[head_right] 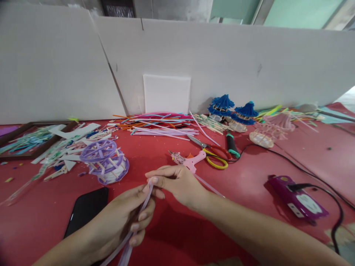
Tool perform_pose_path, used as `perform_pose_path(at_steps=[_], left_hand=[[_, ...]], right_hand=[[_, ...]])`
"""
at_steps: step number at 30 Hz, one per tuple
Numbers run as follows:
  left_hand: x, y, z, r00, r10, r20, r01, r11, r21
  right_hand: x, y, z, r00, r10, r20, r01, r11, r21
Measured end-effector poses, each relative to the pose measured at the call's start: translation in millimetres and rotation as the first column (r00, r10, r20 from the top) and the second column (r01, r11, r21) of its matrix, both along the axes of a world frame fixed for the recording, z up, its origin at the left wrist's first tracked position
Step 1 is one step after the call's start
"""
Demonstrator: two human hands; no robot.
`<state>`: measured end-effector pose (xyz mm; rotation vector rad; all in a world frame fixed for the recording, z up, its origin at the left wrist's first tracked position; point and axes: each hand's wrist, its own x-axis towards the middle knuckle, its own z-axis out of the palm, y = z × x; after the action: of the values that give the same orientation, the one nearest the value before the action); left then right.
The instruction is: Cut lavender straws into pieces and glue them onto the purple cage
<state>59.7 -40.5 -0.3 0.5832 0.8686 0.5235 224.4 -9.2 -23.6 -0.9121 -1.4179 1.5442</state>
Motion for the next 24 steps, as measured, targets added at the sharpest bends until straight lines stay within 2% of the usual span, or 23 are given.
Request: perform_pose_path(at_steps=[4,8,12,15,21,24], left_hand=[[5,-6,1.8,0.996,0.081,-0.045,-0.079,0.996,0.036],[8,-9,2.2,0.989,0.129,-0.074,-0.122,0.989,0.089],[8,-10,-0.1,0.991,0.122,-0.058,-0.119,0.991,0.062],[8,-11,-0.4,0.990,0.129,-0.064,-0.126,0.990,0.058],[10,-11,2.5,0.983,0.152,-0.104,-0.147,0.988,0.053],[8,-9,1.2,0.980,0.155,-0.121,-0.151,0.988,0.041]], right_hand=[[-4,-6,1.0,0.999,-0.033,0.020,0.031,0.998,0.058],[-5,-12,4.7,0.995,-0.028,0.092,0.012,0.985,0.172],[-4,-16,9.4,0.980,-0.060,0.188,-0.009,0.937,0.349],[-4,-16,9.5,0.972,-0.081,0.221,-0.024,0.900,0.436],[-6,-22,9.2,0.963,-0.084,0.256,-0.060,0.860,0.507],[4,-16,14.9,0.925,-0.078,0.371,-0.133,0.849,0.511]])
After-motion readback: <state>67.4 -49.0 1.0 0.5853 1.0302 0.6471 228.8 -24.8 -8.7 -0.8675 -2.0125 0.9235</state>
